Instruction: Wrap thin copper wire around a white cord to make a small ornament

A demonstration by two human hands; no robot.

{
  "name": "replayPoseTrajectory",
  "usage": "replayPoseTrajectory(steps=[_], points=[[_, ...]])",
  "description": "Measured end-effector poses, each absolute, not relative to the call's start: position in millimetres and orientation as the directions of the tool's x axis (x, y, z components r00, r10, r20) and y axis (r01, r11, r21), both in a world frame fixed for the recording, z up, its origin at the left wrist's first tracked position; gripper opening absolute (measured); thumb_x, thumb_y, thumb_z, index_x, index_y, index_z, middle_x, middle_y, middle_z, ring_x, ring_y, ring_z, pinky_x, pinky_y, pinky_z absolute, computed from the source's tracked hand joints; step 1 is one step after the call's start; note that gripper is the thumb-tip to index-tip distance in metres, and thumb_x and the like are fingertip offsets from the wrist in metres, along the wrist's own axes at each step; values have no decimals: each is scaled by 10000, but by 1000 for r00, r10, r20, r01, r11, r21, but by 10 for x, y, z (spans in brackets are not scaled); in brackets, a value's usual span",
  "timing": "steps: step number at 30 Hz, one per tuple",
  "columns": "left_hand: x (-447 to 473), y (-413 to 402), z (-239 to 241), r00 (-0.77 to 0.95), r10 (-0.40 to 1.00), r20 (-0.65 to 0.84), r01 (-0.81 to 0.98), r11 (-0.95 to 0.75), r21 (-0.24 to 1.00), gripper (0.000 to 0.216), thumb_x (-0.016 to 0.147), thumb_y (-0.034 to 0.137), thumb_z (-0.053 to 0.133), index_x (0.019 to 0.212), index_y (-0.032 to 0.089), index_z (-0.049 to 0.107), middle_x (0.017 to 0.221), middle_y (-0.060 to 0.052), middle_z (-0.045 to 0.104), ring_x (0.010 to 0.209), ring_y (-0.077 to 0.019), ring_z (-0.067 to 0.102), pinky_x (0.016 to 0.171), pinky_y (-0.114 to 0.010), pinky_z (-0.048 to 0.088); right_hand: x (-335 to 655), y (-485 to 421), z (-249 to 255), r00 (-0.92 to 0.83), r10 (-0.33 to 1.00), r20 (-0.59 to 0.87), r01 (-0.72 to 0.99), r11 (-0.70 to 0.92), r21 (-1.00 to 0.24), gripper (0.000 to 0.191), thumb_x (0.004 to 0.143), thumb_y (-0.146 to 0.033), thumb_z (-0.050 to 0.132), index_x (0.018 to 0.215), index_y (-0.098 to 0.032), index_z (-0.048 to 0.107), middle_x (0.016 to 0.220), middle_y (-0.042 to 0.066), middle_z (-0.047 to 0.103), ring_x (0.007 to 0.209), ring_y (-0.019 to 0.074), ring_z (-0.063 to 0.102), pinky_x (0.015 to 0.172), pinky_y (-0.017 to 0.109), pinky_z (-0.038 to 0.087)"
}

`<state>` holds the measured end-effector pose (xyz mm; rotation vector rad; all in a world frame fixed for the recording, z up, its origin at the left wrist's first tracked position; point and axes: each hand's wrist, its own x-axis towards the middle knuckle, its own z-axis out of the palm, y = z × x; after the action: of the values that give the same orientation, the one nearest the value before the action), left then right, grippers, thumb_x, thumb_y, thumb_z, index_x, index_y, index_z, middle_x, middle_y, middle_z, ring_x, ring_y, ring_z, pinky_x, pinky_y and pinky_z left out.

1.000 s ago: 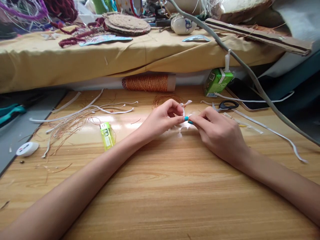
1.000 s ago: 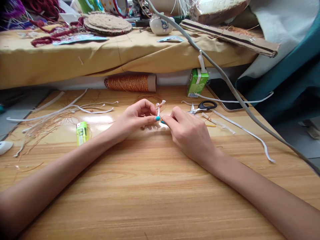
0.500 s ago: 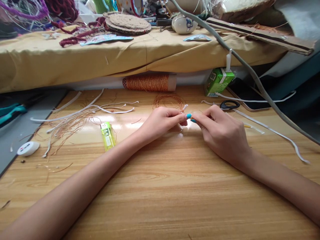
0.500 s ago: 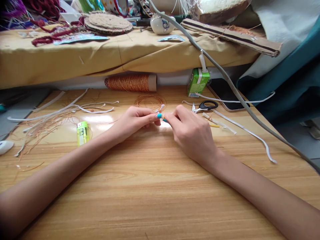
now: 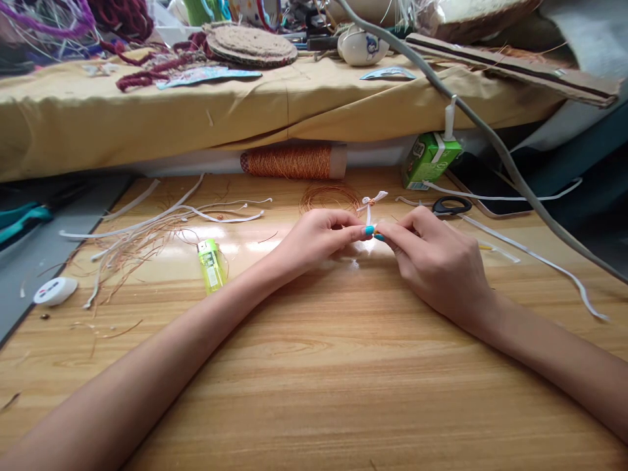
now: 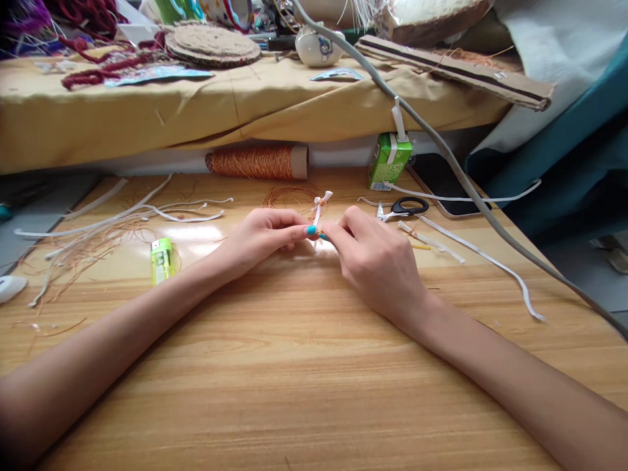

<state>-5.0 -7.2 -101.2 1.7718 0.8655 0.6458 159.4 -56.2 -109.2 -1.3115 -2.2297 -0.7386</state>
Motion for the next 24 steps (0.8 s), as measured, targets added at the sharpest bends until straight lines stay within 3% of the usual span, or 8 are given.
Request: replayPoseTrajectory(steps=[24], points=[[-42,-79,-1010,590,807,8,134,-108,985,277,671,350,561,779,96,581,666,-10,555,531,-52,461,513,-186,385,1601,-560,-1105,-437,640,632,883,440,165,223,823,-203,384,871,-183,600,634,17,456,553,93,397,491,219,288]])
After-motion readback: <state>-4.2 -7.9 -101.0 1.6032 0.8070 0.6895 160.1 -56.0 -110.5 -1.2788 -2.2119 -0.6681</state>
